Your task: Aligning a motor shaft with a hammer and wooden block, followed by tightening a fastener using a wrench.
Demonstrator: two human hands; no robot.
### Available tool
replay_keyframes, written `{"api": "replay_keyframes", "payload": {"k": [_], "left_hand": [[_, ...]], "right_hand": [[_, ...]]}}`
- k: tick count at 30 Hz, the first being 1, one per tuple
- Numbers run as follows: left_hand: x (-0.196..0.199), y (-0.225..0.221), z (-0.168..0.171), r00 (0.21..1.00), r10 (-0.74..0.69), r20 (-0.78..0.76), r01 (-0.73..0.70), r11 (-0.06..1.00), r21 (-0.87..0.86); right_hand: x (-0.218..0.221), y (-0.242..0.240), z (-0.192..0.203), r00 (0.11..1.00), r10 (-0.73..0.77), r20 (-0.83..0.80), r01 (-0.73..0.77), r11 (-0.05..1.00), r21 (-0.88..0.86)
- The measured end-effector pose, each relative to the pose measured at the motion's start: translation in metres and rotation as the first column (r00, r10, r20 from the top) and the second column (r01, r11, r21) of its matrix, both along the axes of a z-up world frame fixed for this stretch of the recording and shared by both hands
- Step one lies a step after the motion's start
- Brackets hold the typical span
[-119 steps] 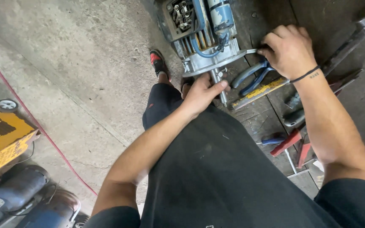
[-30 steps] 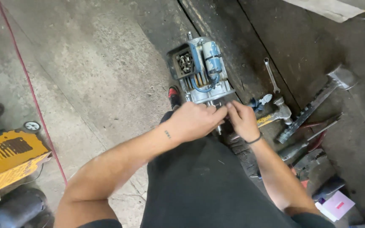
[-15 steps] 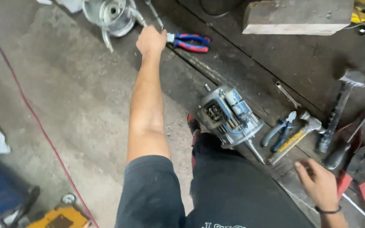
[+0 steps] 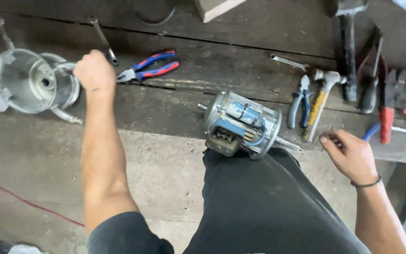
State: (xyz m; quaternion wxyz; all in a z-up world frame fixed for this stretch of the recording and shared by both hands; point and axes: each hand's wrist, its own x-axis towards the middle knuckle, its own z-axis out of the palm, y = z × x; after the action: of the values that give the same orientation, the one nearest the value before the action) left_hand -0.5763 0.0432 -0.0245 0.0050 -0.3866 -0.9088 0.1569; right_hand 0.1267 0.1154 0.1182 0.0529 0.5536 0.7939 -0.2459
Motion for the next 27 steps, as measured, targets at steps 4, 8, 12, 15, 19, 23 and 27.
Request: {"api": "replay_keyframes", "payload": {"k": [4,8,12,15,19,23,27], "left_hand": [[0.013,-0.007,0.019,1.0,0.012,-0.009,-0.011,0.997,0.071],[0.025,0.005,0.007,0.992,0.057,0.11,-0.07,0.99,0.12],[0.028,0.006,-0.004,0.974,0.148,0.174,-0.167,0.981,0.101],[0.025,0.0,0.003,0.987,0.068,0.142,-0.098,0.971,0.22],[0.021,-0.003,0.015,0.968,-0.148,0.201,0.037,0.881,0.472],[-0.022,0.007,-0.023,0.895,-0.365,0.255,0.202,0.843,0.498],[-0.051,0.025,-0.054,0.939,-0.311,0.148,0.213,0.862,0.461]], "right_hand": [[-0.014,0.019,0.003,0.981,0.146,-0.129,-0.143,0.989,0.035],[-0.013,0.031,-0.014,0.961,0.253,-0.109,-0.25,0.967,0.041],[-0.013,0.019,-0.029,0.927,0.343,-0.149,-0.36,0.927,-0.103],[-0.007,0.001,-0.042,0.932,0.224,-0.285,-0.29,0.932,-0.219],[0.006,-0.024,-0.067,0.899,0.042,-0.436,-0.176,0.946,-0.272],[0.015,-0.038,-0.08,0.953,-0.013,-0.303,-0.072,0.961,-0.267],[0.017,-0.056,-0.071,0.943,-0.127,-0.309,0.056,0.972,-0.228]]}}
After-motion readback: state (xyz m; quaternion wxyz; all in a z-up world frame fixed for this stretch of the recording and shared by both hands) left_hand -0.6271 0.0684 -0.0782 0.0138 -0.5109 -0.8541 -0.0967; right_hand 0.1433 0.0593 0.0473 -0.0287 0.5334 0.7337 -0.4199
